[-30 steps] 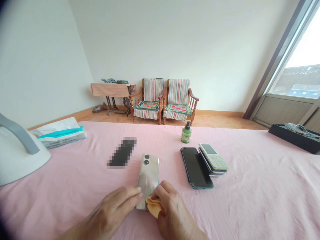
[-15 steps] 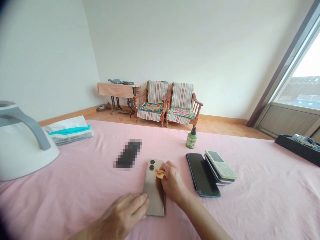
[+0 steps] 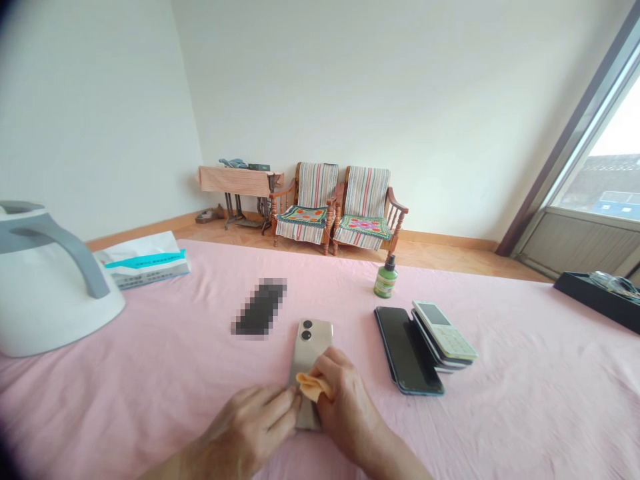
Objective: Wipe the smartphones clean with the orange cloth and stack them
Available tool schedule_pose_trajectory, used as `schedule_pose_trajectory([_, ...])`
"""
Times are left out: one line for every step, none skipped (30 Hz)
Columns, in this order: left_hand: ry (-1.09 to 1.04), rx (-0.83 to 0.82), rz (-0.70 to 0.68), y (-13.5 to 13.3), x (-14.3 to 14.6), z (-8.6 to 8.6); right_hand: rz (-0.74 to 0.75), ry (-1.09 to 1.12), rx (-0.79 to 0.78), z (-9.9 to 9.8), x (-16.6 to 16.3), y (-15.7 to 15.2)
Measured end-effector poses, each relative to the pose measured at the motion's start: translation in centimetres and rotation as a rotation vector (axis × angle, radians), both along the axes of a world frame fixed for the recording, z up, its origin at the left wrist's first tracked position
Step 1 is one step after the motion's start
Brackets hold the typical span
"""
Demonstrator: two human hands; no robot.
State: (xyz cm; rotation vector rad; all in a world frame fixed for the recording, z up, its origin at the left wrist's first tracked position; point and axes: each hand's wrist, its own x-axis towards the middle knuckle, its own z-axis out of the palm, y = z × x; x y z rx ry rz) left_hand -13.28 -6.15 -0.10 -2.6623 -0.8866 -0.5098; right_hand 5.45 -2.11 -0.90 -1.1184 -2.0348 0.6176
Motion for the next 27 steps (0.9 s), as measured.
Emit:
schedule_pose_trajectory([-0.022, -0.011, 0.01, 0.0, 0.1, 0.0, 0.007, 0.039, -0.035, 0.1, 0.2, -0.8])
schedule_pose_trajectory([-0.052, -0.022, 0.019, 0.0, 0.2, 0.0, -0.006, 0.088, -0.066, 0.2, 0.4, -1.3])
schedule_pose_trajectory([-0.092, -0.034, 0.029, 0.0, 0.2, 0.0, -0.039, 0.139, -0.082, 0.3, 0.6, -1.7])
schedule_pose_trajectory([-0.148, -0.04, 0.04, 0.0, 0.3, 0.1, -0.084, 0.194, -0.083, 0.4, 0.8, -1.8])
schedule_pose_trajectory([-0.218, -0.046, 0.054, 0.1, 0.3, 0.2, -0.137, 0.251, -0.075, 0.5, 1.0, -1.8])
schedule_pose_trajectory([-0.296, -0.048, 0.065, 0.2, 0.3, 0.4, -0.185, 0.307, -0.07, 0.6, 1.1, -1.7])
schedule_pose_trajectory([-0.371, -0.045, 0.071, 0.3, 0.3, 0.5, -0.222, 0.357, -0.076, 0.7, 1.2, -1.5])
schedule_pose_trajectory([-0.434, -0.038, 0.07, 0.4, 0.3, 0.6, -0.244, 0.402, -0.097, 0.7, 1.3, -1.3])
schedule_pose_trajectory([-0.486, -0.023, 0.063, 0.5, 0.2, 0.8, -0.256, 0.443, -0.129, 0.7, 1.3, -1.1])
schedule_pose_trajectory([-0.522, -0.007, 0.051, 0.7, 0.1, 0.9, -0.261, 0.48, -0.168, 0.7, 1.2, -0.9])
schedule_pose_trajectory([-0.549, 0.009, 0.039, 0.8, -0.1, 1.0, -0.262, 0.513, -0.202, 0.6, 1.2, -0.8])
schedule_pose_trajectory([-0.576, 0.023, 0.03, 0.8, -0.2, 1.1, -0.263, 0.54, -0.225, 0.5, 1.1, -0.6])
schedule_pose_trajectory([-0.6, 0.03, 0.024, 0.9, -0.3, 1.1, -0.265, 0.562, -0.234, 0.4, 1.1, -0.5])
schedule_pose_trajectory([-0.623, 0.035, 0.02, 1.0, -0.4, 1.2, -0.266, 0.577, -0.234, 0.3, 1.1, -0.5])
schedule_pose_trajectory([-0.643, 0.039, 0.019, 1.0, -0.5, 1.2, -0.267, 0.588, -0.23, 0.2, 1.1, -0.4])
schedule_pose_trajectory([-0.659, 0.039, 0.019, 1.0, -0.6, 1.3, -0.267, 0.596, -0.229, 0.2, 1.2, -0.3])
schedule_pose_trajectory([-0.675, 0.04, 0.02, 1.1, -0.7, 1.3, -0.267, 0.605, -0.231, 0.2, 1.2, -0.3])
schedule_pose_trajectory([-0.69, 0.036, 0.026, 1.1, -0.8, 1.4, -0.266, 0.615, -0.24, 0.1, 1.2, -0.3])
schedule_pose_trajectory([-0.706, 0.034, 0.035, 1.1, -0.8, 1.4, -0.26, 0.625, -0.253, 0.1, 1.2, -0.3])
schedule_pose_trajectory([-0.725, 0.033, 0.046, 1.1, -0.9, 1.5, -0.251, 0.633, -0.269, 0.1, 1.2, -0.2])
schedule_pose_trajectory([-0.743, 0.029, 0.06, 1.1, -0.9, 1.5, -0.238, 0.639, -0.288, 0.1, 1.2, -0.2])
schedule_pose_trajectory([-0.764, 0.025, 0.077, 1.1, -1.0, 1.5, -0.223, 0.642, -0.306, 0.1, 1.1, -0.2])
schedule_pose_trajectory([-0.785, 0.016, 0.094, 1.1, -1.0, 1.5, -0.209, 0.644, -0.323, 0.0, 1.0, -0.2])
schedule_pose_trajectory([-0.803, -0.001, 0.11, 1.1, -1.0, 1.4, -0.196, 0.645, -0.338, -0.1, 0.9, -0.2])
schedule_pose_trajectory([-0.822, -0.028, 0.124, 1.0, -1.0, 1.3, -0.182, 0.646, -0.349, -0.2, 0.8, -0.1])
schedule_pose_trajectory([-0.84, -0.067, 0.137, 1.0, -0.9, 1.2, -0.172, 0.648, -0.354, -0.3, 0.7, -0.1])
schedule_pose_trajectory([-0.856, -0.115, 0.142, 0.9, -0.9, 1.0, -0.164, 0.647, -0.353, -0.4, 0.7, 0.0])
